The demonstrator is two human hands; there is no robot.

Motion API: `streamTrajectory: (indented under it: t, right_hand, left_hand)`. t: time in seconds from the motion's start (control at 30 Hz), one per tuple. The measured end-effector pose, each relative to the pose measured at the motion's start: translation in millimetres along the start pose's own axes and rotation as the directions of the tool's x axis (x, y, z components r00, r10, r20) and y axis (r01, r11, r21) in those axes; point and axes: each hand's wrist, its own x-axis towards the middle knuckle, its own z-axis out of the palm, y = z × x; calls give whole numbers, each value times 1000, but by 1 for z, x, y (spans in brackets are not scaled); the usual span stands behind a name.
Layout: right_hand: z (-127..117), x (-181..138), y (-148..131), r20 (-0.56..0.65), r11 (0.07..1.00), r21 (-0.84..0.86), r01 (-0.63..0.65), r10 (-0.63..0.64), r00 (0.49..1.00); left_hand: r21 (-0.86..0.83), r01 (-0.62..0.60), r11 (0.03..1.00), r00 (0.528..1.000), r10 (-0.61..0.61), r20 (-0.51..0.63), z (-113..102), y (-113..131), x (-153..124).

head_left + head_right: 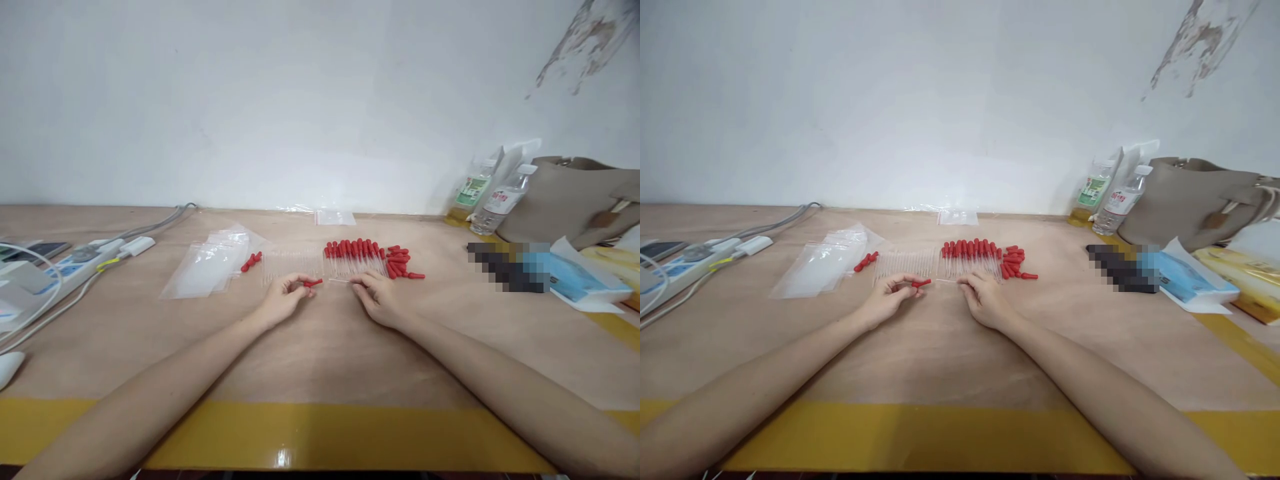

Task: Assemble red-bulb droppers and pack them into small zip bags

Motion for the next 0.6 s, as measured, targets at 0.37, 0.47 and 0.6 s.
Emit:
streamTrajectory:
  t: [0.37, 0.47, 0.6]
  right_hand:
    - [8, 4, -16, 18, 998, -31, -57, 57, 998]
    - [9, 5, -21, 40, 996, -39, -82, 83, 996]
    - [12, 5, -21, 39, 997, 21, -69, 68, 997]
  left_hand:
    - [-65, -77, 995, 997, 75, -36, 0, -11, 3]
    - [-164, -99, 981, 995, 99, -13, 1, -12, 5]
    - [-170, -71, 983, 994, 84, 72, 1, -11, 4]
